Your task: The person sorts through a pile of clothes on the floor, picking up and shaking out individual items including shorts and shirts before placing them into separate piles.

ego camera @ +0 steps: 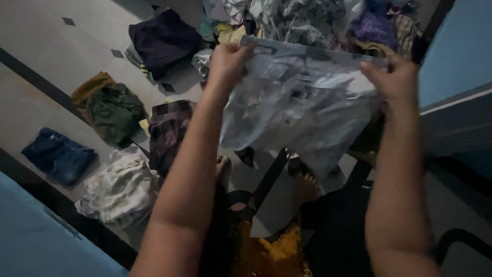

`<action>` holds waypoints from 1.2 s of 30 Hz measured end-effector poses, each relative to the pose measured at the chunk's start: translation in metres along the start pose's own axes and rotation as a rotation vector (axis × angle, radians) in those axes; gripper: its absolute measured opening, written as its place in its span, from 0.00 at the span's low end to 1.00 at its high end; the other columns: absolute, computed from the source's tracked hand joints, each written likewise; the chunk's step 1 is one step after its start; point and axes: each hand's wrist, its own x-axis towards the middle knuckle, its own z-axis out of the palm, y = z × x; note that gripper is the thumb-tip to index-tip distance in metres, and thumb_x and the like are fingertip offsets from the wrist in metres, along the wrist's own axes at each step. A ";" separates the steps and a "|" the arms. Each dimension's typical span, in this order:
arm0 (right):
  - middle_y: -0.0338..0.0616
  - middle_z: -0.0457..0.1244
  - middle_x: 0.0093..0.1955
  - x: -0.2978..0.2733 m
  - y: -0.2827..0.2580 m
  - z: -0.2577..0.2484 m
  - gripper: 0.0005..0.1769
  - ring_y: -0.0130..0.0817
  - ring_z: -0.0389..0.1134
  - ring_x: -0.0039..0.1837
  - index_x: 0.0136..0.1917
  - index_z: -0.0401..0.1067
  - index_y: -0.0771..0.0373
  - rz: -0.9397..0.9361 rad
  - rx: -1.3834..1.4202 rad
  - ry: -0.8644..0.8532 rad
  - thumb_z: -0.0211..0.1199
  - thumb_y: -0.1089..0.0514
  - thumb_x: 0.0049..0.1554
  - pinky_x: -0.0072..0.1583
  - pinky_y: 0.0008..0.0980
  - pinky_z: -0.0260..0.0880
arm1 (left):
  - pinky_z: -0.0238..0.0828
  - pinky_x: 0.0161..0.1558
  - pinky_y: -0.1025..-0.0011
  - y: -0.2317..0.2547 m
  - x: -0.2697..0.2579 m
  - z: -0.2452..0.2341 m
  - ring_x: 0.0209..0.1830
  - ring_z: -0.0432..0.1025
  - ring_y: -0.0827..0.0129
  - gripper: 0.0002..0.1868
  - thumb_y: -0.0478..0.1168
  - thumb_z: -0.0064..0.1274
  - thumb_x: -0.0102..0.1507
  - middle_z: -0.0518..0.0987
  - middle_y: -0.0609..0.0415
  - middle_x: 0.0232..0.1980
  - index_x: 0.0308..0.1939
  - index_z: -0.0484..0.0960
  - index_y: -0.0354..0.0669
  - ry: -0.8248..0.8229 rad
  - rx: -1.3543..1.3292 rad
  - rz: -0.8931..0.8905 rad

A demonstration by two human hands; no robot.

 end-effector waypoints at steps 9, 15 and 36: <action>0.33 0.63 0.41 0.000 0.010 0.085 0.14 0.25 0.65 0.42 0.45 0.70 0.61 -0.572 0.435 -0.253 0.75 0.56 0.60 0.44 0.32 0.67 | 0.60 0.26 0.68 -0.005 -0.005 0.093 0.26 0.63 0.70 0.18 0.49 0.52 0.67 0.73 0.57 0.29 0.36 0.83 0.36 -0.283 -0.465 -0.116; 0.40 0.66 0.44 -0.023 -0.013 0.083 0.11 0.27 0.69 0.43 0.51 0.68 0.63 -0.645 0.516 -0.310 0.69 0.60 0.65 0.42 0.29 0.72 | 0.79 0.42 0.58 -0.006 -0.016 0.133 0.37 0.76 0.60 0.14 0.44 0.45 0.69 0.79 0.48 0.40 0.44 0.78 0.35 -0.513 -1.092 -0.243; 0.55 0.64 0.63 -0.056 -0.047 0.023 0.18 0.46 0.69 0.64 0.65 0.74 0.64 -1.251 -0.111 -0.094 0.69 0.68 0.61 0.59 0.35 0.76 | 0.75 0.48 0.68 0.004 -0.034 0.125 0.45 0.76 0.67 0.22 0.50 0.46 0.72 0.83 0.47 0.49 0.59 0.80 0.35 -0.585 -0.589 0.013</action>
